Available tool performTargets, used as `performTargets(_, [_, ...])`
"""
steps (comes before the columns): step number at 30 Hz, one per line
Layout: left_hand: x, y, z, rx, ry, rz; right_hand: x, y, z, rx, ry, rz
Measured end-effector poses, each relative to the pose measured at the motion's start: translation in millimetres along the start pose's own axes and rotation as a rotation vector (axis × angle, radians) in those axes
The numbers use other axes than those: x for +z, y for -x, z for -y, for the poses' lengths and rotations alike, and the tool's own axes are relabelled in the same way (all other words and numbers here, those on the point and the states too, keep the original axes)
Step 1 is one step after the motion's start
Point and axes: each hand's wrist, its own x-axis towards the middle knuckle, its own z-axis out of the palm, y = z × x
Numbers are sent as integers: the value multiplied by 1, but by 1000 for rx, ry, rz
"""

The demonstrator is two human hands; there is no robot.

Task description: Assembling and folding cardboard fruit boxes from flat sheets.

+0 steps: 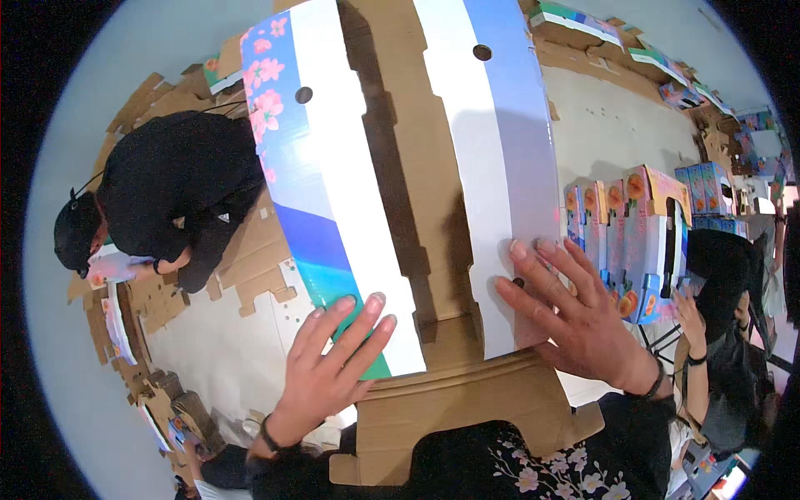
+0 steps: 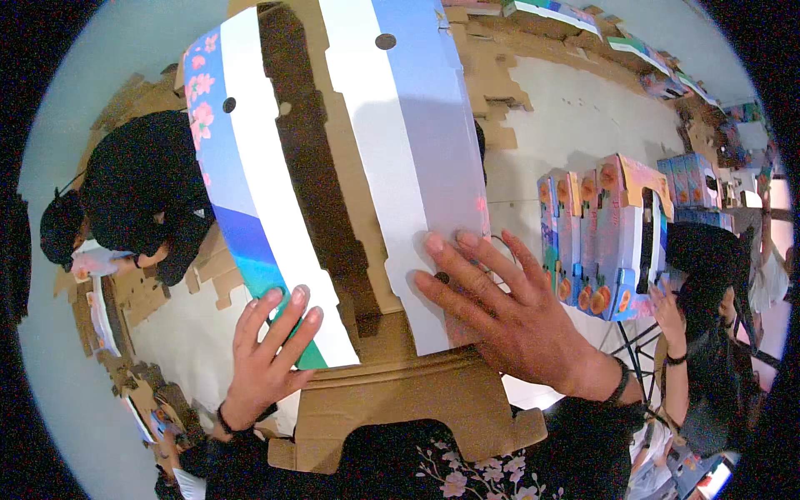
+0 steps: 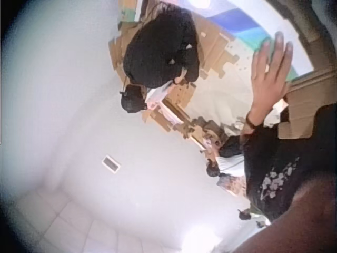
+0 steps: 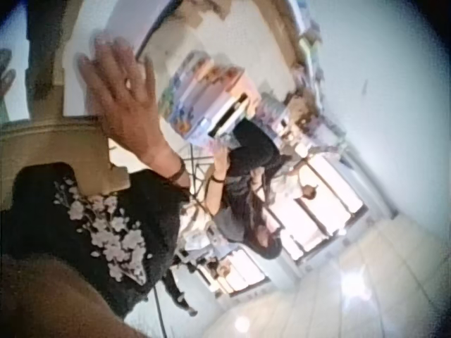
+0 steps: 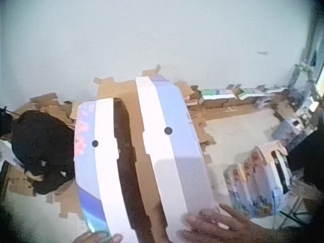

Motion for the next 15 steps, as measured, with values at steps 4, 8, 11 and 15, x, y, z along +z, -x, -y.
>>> performTargets(4, [-36,-9,6,46,93,334,-20,11,-6,-51,82,192])
performTargets(8, [-38,-8,11,117,73,501,-15,18,1,-69,184,249])
performTargets(11, [-24,-1,10,88,127,486,-1,18,1,-95,188,183])
performTargets(15, [-2,16,18,117,169,334,11,17,-8,-209,384,80])
